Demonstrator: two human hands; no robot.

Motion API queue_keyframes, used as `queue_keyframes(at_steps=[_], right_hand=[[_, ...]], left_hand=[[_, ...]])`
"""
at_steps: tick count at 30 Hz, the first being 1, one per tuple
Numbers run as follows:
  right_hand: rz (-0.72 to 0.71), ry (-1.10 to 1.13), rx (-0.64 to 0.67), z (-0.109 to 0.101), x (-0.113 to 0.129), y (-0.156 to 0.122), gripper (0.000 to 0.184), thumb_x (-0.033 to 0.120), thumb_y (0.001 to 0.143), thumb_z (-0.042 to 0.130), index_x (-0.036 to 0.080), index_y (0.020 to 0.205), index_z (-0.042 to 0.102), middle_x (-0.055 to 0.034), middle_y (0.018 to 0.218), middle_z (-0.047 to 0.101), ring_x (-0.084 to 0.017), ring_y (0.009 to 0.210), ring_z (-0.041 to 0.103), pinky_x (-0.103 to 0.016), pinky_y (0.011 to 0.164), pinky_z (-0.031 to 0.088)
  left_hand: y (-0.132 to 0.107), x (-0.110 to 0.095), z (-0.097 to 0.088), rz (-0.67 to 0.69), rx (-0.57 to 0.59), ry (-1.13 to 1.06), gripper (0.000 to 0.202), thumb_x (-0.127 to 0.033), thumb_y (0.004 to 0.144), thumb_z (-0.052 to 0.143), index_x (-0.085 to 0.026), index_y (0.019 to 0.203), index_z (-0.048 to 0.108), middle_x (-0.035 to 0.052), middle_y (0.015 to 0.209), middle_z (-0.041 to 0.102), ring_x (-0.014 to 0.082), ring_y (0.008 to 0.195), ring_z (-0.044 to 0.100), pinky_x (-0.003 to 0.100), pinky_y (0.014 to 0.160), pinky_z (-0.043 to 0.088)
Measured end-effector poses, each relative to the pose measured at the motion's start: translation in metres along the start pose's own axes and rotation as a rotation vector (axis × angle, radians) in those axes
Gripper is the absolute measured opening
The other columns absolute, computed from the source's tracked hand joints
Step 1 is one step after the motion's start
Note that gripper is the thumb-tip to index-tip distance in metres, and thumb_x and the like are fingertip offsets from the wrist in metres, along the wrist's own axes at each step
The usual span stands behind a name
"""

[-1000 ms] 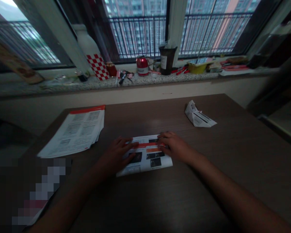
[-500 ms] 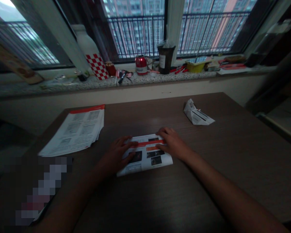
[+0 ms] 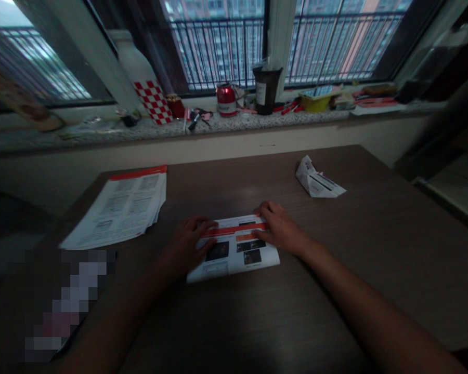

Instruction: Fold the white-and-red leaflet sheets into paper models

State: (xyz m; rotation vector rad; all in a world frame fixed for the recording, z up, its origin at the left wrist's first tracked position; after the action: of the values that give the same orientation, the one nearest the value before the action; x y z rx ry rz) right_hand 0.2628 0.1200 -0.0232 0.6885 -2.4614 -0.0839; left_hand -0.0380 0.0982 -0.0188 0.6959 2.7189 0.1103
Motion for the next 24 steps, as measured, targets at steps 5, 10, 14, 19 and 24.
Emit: queue_keyframes(at_steps=[5, 10, 14, 19, 24], right_hand=[[0.007, -0.015, 0.003, 0.0001, -0.0002, -0.0002, 0.036, 0.029, 0.087, 0.076, 0.021, 0.120, 0.062, -0.0136, 0.120, 0.061, -0.033, 0.113, 0.060, -0.048, 0.098, 0.051], [0.002, -0.026, -0.012, 0.0015, 0.0009, -0.0017, 0.031, 0.030, 0.091, 0.073, 0.021, 0.117, 0.061, -0.0127, 0.117, 0.061, -0.031, 0.109, 0.059, -0.046, 0.095, 0.051], [0.014, -0.042, -0.033, 0.0045, -0.0002, -0.0008, 0.022, 0.032, 0.094, 0.070, 0.021, 0.111, 0.061, -0.0123, 0.114, 0.061, -0.030, 0.107, 0.060, -0.045, 0.093, 0.050], [-0.006, -0.044, -0.043, 0.0061, 0.0004, -0.0001, 0.018, 0.031, 0.095, 0.069, 0.022, 0.109, 0.061, -0.0109, 0.110, 0.061, -0.029, 0.103, 0.059, -0.044, 0.092, 0.050], [-0.027, -0.046, -0.037, 0.0069, -0.0018, 0.0004, 0.016, 0.030, 0.096, 0.068, 0.022, 0.107, 0.060, -0.0105, 0.109, 0.063, -0.029, 0.102, 0.060, -0.043, 0.090, 0.049]], left_hand=[[-0.0013, 0.0000, -0.0007, -0.041, 0.002, 0.007, 0.042, -0.035, 0.097, 0.067, -0.022, 0.137, 0.062, 0.0130, 0.137, 0.058, 0.0347, 0.130, 0.055, 0.054, 0.111, 0.047], [-0.0042, -0.0010, -0.0024, -0.031, 0.005, -0.016, 0.041, -0.033, 0.096, 0.067, -0.020, 0.135, 0.063, 0.0127, 0.135, 0.059, 0.0340, 0.127, 0.055, 0.052, 0.110, 0.047], [-0.0032, 0.0014, -0.0021, -0.037, -0.009, -0.018, 0.040, -0.031, 0.096, 0.067, -0.020, 0.135, 0.062, 0.0129, 0.134, 0.058, 0.0335, 0.126, 0.055, 0.050, 0.110, 0.047], [-0.0017, 0.0026, -0.0025, -0.044, -0.004, -0.016, 0.038, -0.032, 0.097, 0.067, -0.020, 0.133, 0.063, 0.0116, 0.129, 0.060, 0.0326, 0.123, 0.056, 0.050, 0.107, 0.048], [-0.0008, 0.0032, -0.0014, -0.037, -0.012, -0.014, 0.031, -0.031, 0.097, 0.068, -0.019, 0.125, 0.066, 0.0112, 0.125, 0.061, 0.0327, 0.119, 0.056, 0.050, 0.104, 0.048]])
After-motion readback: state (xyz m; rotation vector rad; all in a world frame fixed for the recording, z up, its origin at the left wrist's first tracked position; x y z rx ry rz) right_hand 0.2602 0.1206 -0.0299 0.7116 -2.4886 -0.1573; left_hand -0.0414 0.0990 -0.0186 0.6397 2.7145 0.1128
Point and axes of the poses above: each hand's wrist, its own y-axis towards the middle knuckle, its own z-axis out of the palm, x = y × z, the point moved 2 cm from there along y, towards the middle knuckle
